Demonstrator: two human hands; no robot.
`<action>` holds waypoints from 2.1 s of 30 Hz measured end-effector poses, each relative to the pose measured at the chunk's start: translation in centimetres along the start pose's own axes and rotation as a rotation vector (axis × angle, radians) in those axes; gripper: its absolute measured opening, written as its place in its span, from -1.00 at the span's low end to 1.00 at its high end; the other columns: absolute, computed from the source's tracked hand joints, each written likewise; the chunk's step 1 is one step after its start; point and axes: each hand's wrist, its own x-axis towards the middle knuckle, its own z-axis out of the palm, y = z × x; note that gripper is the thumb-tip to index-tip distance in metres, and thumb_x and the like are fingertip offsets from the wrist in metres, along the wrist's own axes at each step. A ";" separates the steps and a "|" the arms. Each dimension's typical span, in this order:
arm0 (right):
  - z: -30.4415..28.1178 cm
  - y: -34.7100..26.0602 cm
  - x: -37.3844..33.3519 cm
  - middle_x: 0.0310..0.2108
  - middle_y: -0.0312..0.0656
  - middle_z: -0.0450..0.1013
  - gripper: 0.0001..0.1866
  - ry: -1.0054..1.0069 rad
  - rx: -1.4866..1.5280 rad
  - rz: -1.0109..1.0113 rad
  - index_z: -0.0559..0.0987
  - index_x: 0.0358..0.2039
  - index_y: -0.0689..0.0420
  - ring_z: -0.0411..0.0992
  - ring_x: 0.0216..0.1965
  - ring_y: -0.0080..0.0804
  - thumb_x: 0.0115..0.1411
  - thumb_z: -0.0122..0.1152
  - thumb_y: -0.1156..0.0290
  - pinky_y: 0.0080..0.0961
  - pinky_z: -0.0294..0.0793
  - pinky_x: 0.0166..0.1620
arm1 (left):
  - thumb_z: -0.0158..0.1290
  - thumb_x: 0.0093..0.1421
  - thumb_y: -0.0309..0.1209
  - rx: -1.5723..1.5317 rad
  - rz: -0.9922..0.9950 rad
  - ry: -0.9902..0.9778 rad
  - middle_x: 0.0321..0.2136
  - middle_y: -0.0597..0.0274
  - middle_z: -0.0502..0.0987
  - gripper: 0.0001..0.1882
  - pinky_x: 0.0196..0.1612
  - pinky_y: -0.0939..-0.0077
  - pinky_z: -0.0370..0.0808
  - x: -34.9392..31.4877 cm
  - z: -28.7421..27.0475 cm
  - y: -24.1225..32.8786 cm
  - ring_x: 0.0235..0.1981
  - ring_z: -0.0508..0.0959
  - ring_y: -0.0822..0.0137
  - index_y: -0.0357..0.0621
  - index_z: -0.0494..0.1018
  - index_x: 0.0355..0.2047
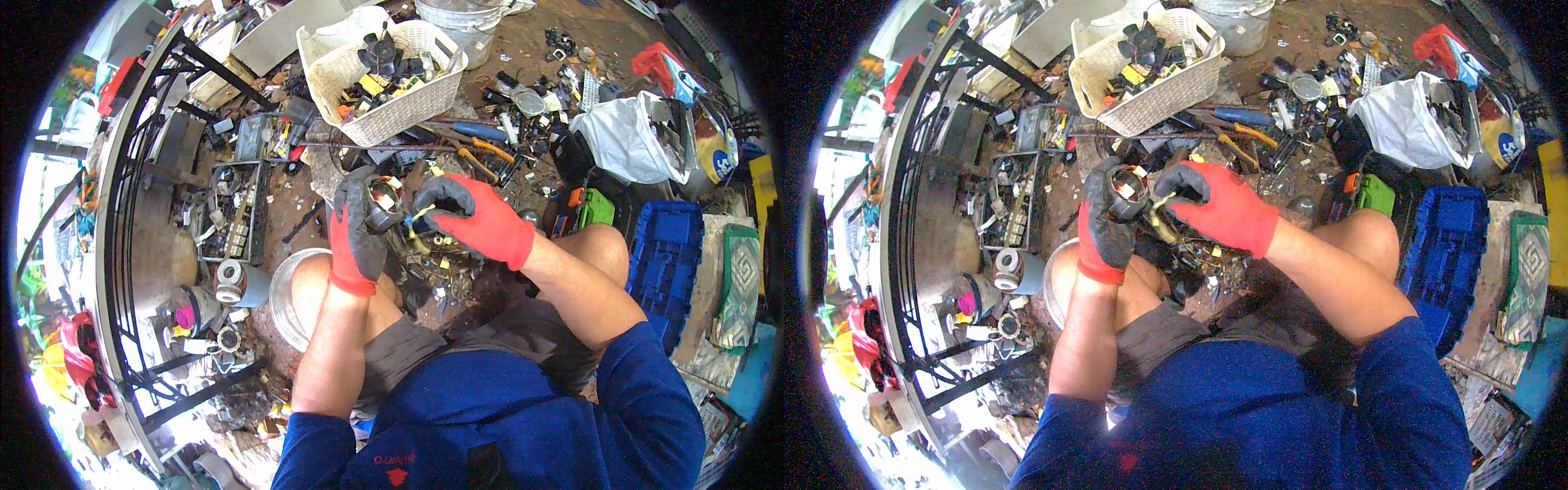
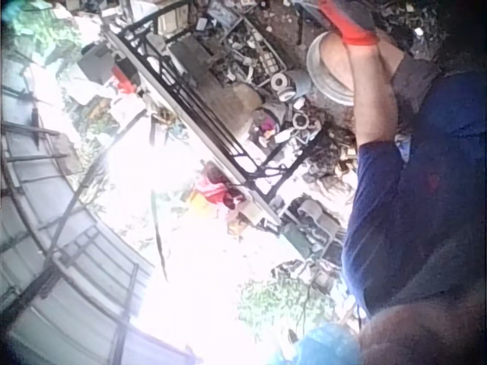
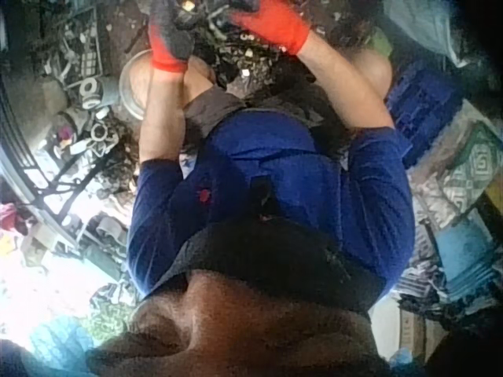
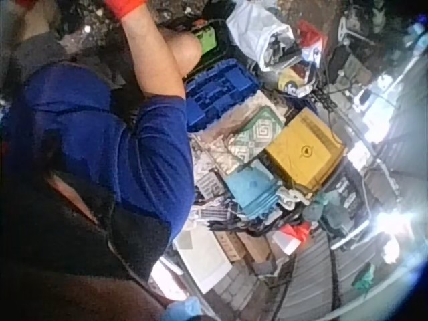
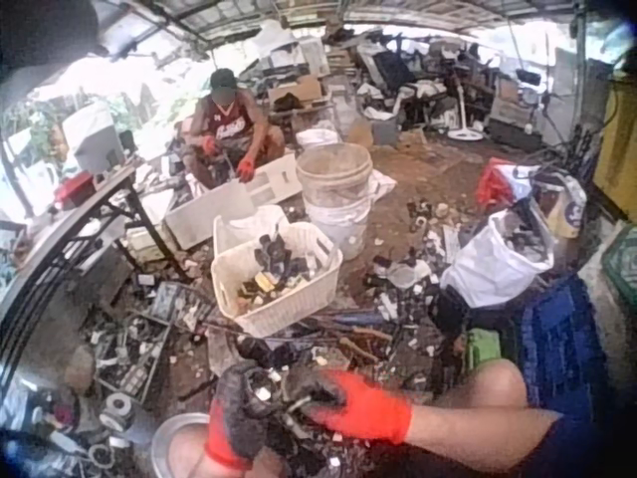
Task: The person sits on the floor in a cluttered workshop and disassembles a small electronic component using pliers. They strip wires and remove parts from the device, placing the separated pieces into a nearby container.
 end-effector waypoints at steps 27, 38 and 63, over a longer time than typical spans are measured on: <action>2.4 -2.3 -1.3 -0.40 -0.24 0.48 -0.81 0.252 0.027 0.203 0.52 -0.31 0.27 0.39 -0.35 -0.58 0.08 0.30 0.50 -0.49 0.42 -0.27 | 0.01 0.32 -0.25 0.815 0.433 -0.012 0.11 0.00 0.34 -0.50 0.24 0.24 0.24 -1.5 2.6 1.2 0.15 0.33 0.15 -0.26 0.27 0.18; 2.1 -1.2 -1.8 -0.37 0.03 0.48 -0.71 0.210 -0.244 -0.108 0.53 -0.27 0.20 0.50 -0.28 0.00 0.00 0.34 0.37 -0.19 0.47 -0.21 | -0.06 0.41 -0.22 0.603 0.171 0.016 0.05 0.14 0.39 -0.54 0.08 0.44 0.40 -1.9 3.1 1.5 0.01 0.41 0.35 -0.25 0.28 0.19; -6.7 1.3 0.3 -0.13 0.03 0.52 -0.61 0.292 -0.979 0.067 0.52 0.00 0.11 0.51 -0.10 0.00 0.17 0.21 0.25 -0.21 0.50 -0.04 | -0.09 0.33 0.00 -0.734 -0.303 0.060 0.03 0.00 0.50 -0.43 0.00 -0.08 0.54 -0.9 0.4 1.5 0.03 0.52 -0.05 -0.11 0.34 0.19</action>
